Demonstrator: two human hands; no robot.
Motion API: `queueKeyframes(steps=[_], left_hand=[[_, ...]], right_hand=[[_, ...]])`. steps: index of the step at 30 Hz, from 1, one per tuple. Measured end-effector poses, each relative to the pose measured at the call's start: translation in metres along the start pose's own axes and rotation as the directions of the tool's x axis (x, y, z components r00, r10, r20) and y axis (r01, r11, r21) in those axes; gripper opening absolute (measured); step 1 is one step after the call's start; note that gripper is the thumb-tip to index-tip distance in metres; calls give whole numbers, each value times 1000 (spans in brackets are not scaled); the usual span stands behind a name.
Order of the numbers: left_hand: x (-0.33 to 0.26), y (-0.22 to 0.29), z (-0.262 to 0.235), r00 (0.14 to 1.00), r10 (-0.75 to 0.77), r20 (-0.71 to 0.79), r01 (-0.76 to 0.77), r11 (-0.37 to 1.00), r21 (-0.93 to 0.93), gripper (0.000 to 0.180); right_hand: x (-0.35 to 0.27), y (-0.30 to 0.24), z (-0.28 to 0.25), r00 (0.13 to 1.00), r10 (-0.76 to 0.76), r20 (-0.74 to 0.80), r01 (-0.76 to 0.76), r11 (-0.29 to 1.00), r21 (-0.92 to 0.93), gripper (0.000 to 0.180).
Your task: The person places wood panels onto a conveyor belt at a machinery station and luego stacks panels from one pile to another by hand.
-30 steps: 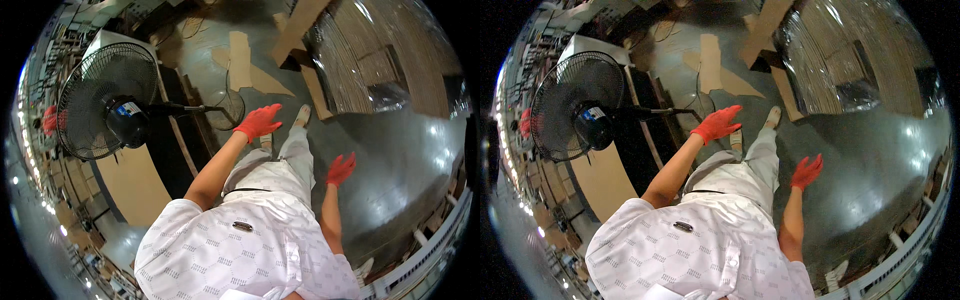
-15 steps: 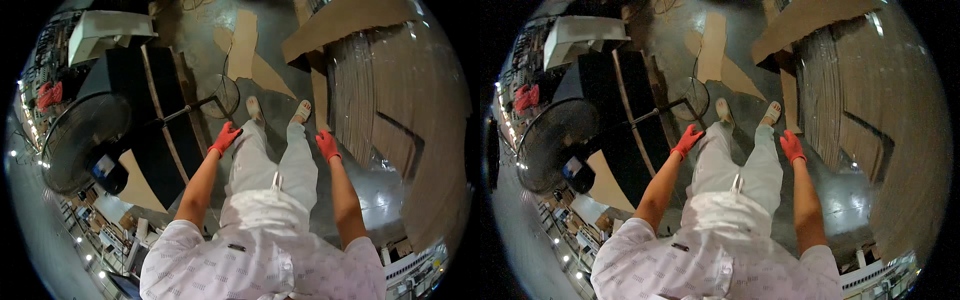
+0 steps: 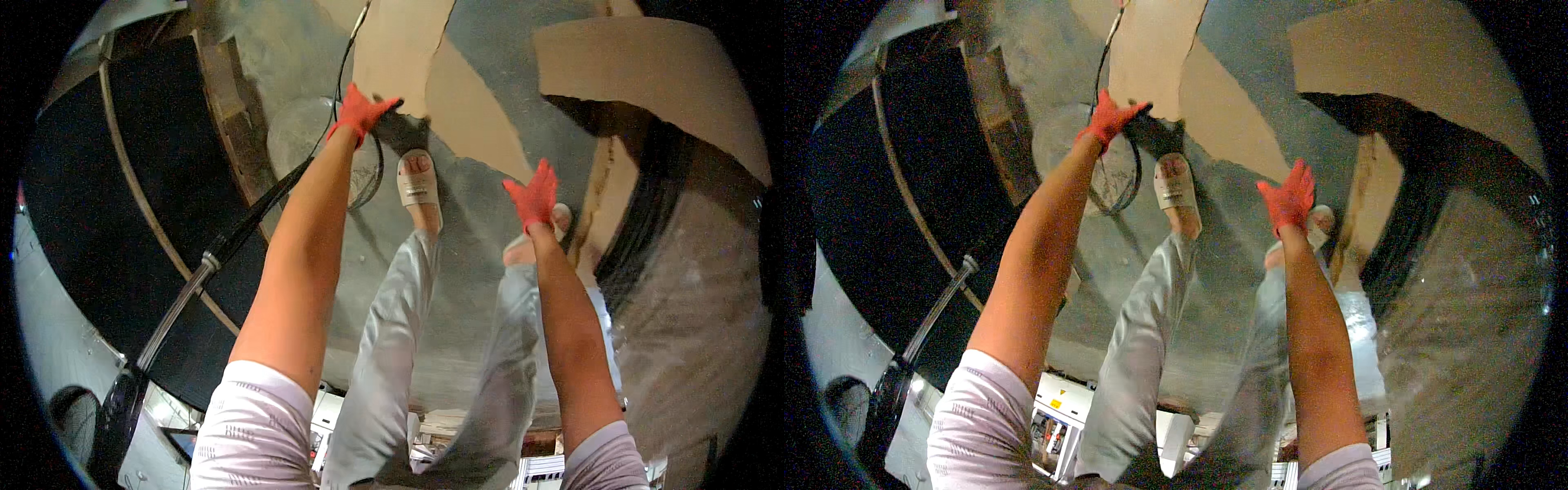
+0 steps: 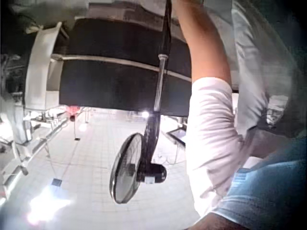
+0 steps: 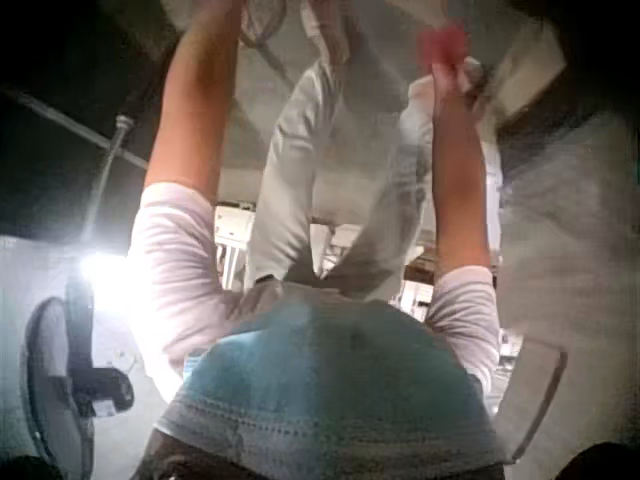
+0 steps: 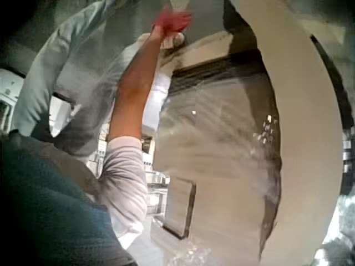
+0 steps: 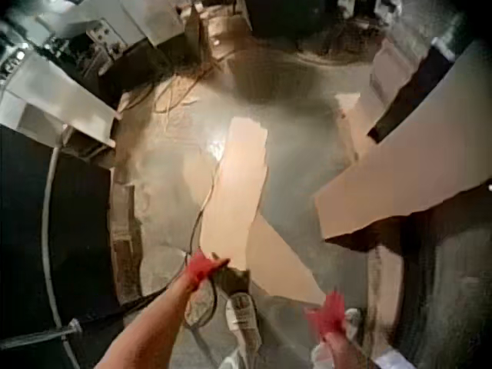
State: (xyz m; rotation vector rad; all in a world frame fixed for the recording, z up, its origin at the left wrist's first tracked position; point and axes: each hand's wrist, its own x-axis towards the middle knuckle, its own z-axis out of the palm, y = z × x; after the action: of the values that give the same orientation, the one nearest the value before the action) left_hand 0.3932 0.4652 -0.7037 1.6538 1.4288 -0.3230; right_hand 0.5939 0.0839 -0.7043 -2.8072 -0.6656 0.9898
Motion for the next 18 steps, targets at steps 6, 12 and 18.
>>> queueKeyframes(steps=[6, 12, 18], left_hand=[[57, 12, 61, 901, -96, -423, 247, 915, 318, 132], [22, 14, 73, 973, -142, -184, 87, 957, -277, 114], [-81, 47, 77, 966, -240, 94, 253, 811, -527, 91]], right_hand=[[43, -66, 62, 986, 167, 31, -163, 982, -92, 125], [23, -73, 40, 928, 32, 370, -270, 744, 611, 68], [-44, -55, -68, 904, -109, 414, -101, 885, 454, 42]])
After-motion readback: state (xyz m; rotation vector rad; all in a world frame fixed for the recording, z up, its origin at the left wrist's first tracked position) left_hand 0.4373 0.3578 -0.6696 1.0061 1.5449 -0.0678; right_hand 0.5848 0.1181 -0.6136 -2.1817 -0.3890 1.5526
